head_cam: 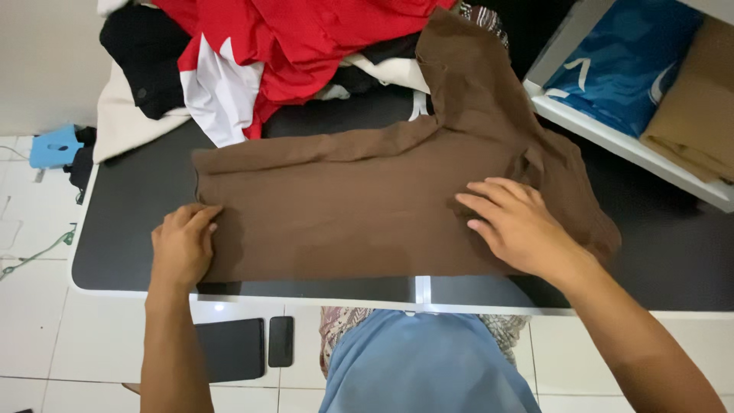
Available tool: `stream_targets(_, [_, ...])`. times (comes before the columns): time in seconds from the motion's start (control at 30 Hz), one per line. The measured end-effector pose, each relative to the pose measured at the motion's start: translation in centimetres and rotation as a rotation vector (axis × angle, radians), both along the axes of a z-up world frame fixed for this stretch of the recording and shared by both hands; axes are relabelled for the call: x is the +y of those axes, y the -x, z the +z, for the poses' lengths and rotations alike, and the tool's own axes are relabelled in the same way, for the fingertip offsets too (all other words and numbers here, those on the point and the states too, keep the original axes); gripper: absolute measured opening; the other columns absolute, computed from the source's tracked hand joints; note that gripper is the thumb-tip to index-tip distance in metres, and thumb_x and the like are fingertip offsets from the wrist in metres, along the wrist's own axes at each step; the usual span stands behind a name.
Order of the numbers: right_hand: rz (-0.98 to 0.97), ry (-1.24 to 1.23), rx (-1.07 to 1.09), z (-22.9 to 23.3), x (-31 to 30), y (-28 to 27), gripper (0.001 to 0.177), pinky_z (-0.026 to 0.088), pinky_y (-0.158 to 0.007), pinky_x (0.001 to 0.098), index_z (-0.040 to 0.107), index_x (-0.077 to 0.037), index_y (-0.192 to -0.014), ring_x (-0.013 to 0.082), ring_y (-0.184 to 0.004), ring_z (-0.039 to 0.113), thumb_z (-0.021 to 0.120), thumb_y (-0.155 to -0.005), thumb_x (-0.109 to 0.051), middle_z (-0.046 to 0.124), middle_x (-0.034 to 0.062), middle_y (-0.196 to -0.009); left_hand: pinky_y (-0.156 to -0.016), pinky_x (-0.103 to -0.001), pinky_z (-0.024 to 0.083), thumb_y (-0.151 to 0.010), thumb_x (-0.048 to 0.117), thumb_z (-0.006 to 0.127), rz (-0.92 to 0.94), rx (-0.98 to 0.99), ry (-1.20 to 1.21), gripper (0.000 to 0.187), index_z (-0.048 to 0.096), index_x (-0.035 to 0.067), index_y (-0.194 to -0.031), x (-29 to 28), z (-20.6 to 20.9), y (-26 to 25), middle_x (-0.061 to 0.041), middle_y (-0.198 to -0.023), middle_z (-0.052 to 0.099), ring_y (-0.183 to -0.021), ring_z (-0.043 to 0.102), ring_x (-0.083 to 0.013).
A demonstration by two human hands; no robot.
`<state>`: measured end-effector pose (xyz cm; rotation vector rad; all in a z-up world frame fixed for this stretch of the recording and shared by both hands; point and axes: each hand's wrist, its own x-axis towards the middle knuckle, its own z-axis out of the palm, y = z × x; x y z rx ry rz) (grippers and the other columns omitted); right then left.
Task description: The person folds a beige long-sleeved shirt on a black table, smoothing and aligning the fabric before folding it into a compact rectangle and placing it in a white plastic drawer. The person then picks up a brown long-sleeved shirt and begins folding it in the same manner.
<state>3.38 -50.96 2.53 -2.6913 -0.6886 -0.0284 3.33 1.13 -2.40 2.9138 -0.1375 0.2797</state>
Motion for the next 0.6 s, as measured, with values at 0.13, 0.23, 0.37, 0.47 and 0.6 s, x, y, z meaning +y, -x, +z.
stream_targets(0.13, [-0.082,0.174,0.049,-1.8,0.9,-1.1,0.026,0.037,-0.106,0.0553,0.073,-0.013,-0.111,0.0285,-0.133,0.047,0.065,-0.090,-0.027,0.058,0.0058,-0.138,-0.105,-0.051,0.042,-0.096,0.013,0.066,0.010,-0.056,0.034,0.010,0.070,0.012,-0.105,0.6,-1.2,-0.4,-0.007,-0.121,0.067,-0.119,0.059,-0.0325])
stream_targets(0.23, [-0.129,0.049,0.096,-2.9,0.1,-1.4,0.019,0.042,-0.107,0.0497,0.072,-0.012,-0.105,0.0269,-0.133,0.050,0.064,-0.093,-0.024,0.060,0.0045,-0.140,-0.106,-0.052,0.041,-0.099,0.010,0.066,0.028,-0.092,0.025,0.006,0.068,0.011,-0.105,0.8,-1.8,-0.2,-0.005,-0.120,0.068,-0.120,0.059,-0.0310])
stream_targets(0.37, [-0.201,-0.021,0.116,-3.1,0.1,-1.5,0.017,0.044,-0.108,0.0496,0.071,-0.011,-0.106,0.0274,-0.130,0.053,0.064,-0.095,-0.022,0.062,0.0039,-0.138,-0.109,-0.051,0.040,-0.099,0.011,0.067,0.054,-0.162,-0.015,0.008,0.066,0.010,-0.107,0.1,-1.1,-0.2,-0.004,-0.122,0.067,-0.121,0.059,-0.0296])
stream_targets(0.47, [-0.232,0.122,-0.162,-2.9,1.5,-0.5,0.023,0.040,-0.103,0.0561,0.073,-0.010,-0.106,0.0371,-0.127,0.053,0.066,-0.086,-0.019,0.062,0.0136,-0.135,-0.108,-0.053,0.037,-0.094,0.011,0.070,0.065,-0.256,-0.107,0.013,0.067,0.009,-0.107,-1.8,-0.2,0.4,-0.006,-0.122,0.067,-0.122,0.059,-0.0310])
stream_targets(0.6, [-0.050,-0.082,-0.389,-3.2,4.9,1.3,0.029,0.038,-0.111,0.0588,0.070,-0.007,-0.118,0.0424,-0.133,0.051,0.063,-0.090,-0.010,0.057,0.0201,-0.140,-0.104,-0.052,0.043,-0.087,0.006,0.067,-0.077,-0.423,0.036,0.026,0.067,0.005,-0.113,-6.2,1.0,1.6,-0.016,-0.122,0.066,-0.119,0.060,-0.0373])
